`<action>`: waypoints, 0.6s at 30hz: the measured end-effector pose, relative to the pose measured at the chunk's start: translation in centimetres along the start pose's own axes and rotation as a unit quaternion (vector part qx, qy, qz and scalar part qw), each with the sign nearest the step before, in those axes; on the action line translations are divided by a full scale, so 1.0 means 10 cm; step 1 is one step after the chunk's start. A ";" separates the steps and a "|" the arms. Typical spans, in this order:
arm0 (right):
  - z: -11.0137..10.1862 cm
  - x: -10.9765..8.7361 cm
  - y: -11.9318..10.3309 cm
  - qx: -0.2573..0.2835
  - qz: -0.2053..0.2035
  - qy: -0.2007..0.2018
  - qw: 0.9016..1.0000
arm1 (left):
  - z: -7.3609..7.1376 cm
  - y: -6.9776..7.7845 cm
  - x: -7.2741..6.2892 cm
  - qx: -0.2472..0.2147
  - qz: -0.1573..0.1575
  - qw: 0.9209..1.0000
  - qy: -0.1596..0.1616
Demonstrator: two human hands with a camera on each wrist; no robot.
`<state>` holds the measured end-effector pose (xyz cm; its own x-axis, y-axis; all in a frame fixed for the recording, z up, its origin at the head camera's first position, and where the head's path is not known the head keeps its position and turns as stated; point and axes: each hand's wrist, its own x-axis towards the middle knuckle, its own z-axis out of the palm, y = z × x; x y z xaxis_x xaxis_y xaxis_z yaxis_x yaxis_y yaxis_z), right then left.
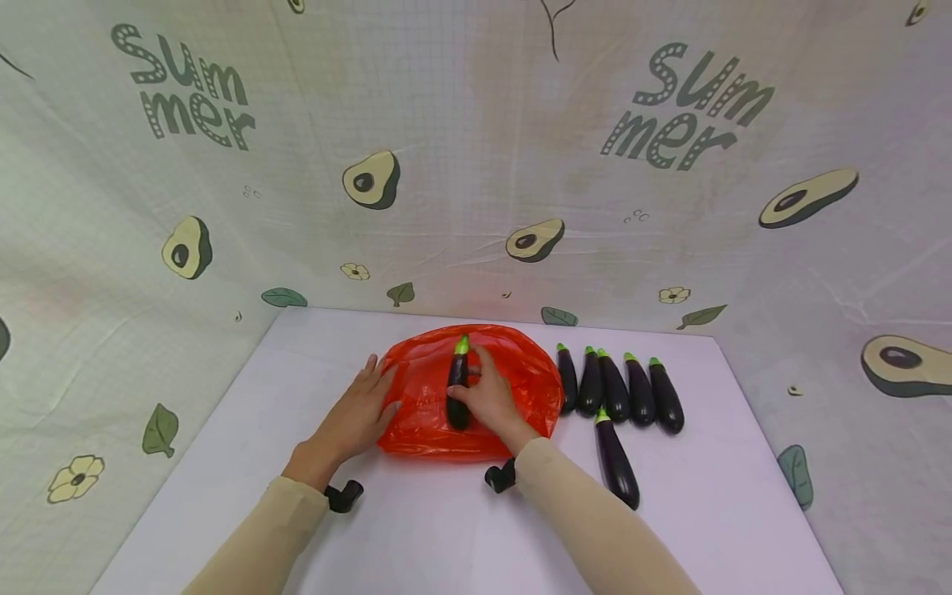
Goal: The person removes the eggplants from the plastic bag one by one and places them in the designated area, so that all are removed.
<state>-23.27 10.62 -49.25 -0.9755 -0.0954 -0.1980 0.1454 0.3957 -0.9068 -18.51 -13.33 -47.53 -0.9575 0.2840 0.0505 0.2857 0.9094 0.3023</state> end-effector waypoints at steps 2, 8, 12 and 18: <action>-0.02 -0.02 0.00 -0.006 -0.002 0.000 1.000 | -0.01 0.01 0.01 0.000 -0.001 1.000 -0.001; -0.09 -0.04 0.01 -0.016 -0.016 0.002 1.000 | -0.03 0.02 0.03 0.006 0.001 1.000 -0.010; -0.16 -0.05 -0.01 -0.026 -0.020 0.006 0.999 | -0.04 0.01 0.05 0.011 0.006 1.000 -0.010; -0.25 -0.12 -0.05 -0.058 -0.021 0.012 0.998 | -0.02 -0.02 0.07 0.014 0.010 1.000 -0.011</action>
<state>-22.62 12.81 -47.69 -0.9842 -0.0923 -0.1509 0.0861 0.4955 -0.8643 -19.20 -13.38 -47.37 -0.9503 0.3092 0.0362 0.3069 0.9112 0.2747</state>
